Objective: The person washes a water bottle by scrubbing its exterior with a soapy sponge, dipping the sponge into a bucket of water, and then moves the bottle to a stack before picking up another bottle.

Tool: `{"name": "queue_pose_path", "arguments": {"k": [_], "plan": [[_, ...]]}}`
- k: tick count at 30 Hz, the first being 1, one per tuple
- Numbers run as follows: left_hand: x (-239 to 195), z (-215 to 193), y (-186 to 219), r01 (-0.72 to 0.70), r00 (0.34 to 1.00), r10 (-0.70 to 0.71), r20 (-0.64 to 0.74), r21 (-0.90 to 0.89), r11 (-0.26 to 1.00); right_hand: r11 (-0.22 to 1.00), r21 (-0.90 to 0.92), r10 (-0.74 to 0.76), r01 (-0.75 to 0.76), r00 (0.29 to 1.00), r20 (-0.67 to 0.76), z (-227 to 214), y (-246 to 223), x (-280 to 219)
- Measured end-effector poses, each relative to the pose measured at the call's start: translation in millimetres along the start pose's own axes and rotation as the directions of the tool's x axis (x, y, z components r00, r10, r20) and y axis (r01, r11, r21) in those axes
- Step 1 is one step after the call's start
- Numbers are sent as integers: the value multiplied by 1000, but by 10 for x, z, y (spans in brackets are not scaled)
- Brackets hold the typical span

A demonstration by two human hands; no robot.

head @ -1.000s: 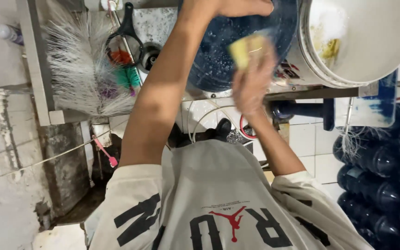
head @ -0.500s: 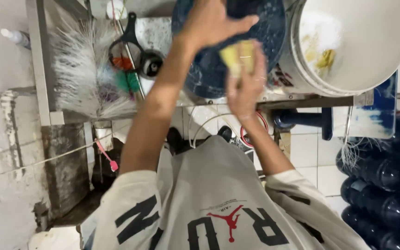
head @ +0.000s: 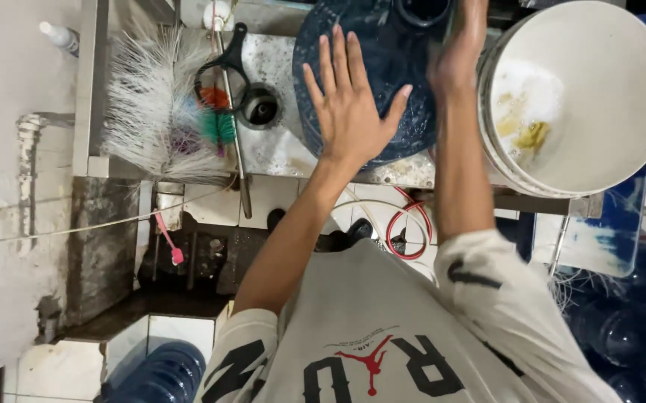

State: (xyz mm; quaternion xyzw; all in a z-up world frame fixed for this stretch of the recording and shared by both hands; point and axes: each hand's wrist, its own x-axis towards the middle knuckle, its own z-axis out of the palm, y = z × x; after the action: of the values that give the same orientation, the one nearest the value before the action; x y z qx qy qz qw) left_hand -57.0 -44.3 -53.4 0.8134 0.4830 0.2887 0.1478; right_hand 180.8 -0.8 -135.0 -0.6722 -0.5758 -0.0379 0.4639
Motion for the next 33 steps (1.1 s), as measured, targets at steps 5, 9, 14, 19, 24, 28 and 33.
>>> {"name": "queue_pose_path", "arguments": {"k": [5, 9, 14, 19, 24, 28, 33], "plan": [[-20, 162, -127, -37, 996, 41, -80, 52, 998, 969, -114, 237, -221, 960, 149, -372, -968, -710], [209, -47, -276, -132, 989, 127, -83, -66, 989, 913, -367, -182, 179, 983, 28, -513, -1663, -1005], [692, -412, -41, -70, 988, 67, 141, 16, 997, 941, -105, -299, 321, 936, 185, -250, -2029, -1020], [919, -215, 111, -209, 976, 208, -57, -18, 978, 952, -81, -246, 294, 898, 364, 240, -1888, -821], [838, -153, 33, -296, 937, 285, -201, -26, 955, 963, -255, -99, 86, 994, -39, -124, -1723, -1467], [761, 5, 65, -131, 989, 131, -71, 5, 991, 960, -17, 269, -280, 937, -222, -455, -888, -1082], [645, 73, 18, -226, 951, 133, -279, -336, 914, 858, 220, 486, -465, 872, -52, -464, -374, -752]]}}
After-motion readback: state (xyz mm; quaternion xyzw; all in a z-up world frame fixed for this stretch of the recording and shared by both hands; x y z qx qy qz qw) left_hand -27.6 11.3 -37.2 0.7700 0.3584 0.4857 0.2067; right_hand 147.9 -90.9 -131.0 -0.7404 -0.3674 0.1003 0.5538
